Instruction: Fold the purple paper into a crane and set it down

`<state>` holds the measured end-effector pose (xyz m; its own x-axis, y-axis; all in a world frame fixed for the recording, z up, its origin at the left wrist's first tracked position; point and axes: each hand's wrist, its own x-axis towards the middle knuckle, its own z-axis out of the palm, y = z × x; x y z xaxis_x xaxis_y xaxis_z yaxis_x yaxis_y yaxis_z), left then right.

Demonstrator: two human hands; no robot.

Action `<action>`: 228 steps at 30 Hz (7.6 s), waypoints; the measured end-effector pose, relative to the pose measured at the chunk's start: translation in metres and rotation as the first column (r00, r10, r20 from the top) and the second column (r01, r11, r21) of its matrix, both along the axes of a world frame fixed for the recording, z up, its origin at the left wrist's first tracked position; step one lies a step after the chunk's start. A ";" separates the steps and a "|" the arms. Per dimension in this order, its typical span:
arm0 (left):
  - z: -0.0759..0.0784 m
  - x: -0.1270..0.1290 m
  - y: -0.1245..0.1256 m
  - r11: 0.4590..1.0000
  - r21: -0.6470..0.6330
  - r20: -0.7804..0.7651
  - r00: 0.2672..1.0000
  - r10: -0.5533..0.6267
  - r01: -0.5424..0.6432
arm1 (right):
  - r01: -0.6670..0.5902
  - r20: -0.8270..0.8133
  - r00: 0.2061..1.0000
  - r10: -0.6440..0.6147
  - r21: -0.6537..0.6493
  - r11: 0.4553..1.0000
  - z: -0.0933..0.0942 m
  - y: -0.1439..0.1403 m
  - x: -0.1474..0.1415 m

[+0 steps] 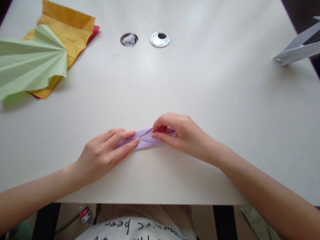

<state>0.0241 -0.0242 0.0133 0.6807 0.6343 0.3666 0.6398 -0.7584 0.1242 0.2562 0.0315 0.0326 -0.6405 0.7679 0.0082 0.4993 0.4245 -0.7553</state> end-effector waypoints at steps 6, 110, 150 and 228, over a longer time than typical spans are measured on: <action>0.001 0.000 0.001 1.000 0.004 -0.022 1.000 -0.008 0.008 | 0.019 0.091 0.995 -0.050 0.316 0.949 -0.016 -0.017 -0.020; 0.013 0.006 -0.014 0.986 -0.067 -0.187 0.973 0.135 -0.150 | -0.117 0.191 0.982 -0.006 0.621 0.775 -0.011 -0.045 -0.026; 0.015 -0.017 0.012 0.966 -0.025 -0.115 0.959 -0.257 0.256 | 0.018 0.074 0.997 -0.029 0.147 0.989 -0.013 -0.032 -0.026; 0.012 -0.010 0.008 0.976 -0.075 -0.129 0.969 -0.212 0.204 | 0.002 0.193 0.980 -0.055 0.267 0.964 -0.012 -0.027 -0.035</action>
<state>0.0141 -0.0161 0.0257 0.8407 0.4915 0.2273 0.4825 -0.8705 0.0974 0.2215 0.0048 0.0207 -0.6279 0.7731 0.0895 0.6414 0.5792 -0.5032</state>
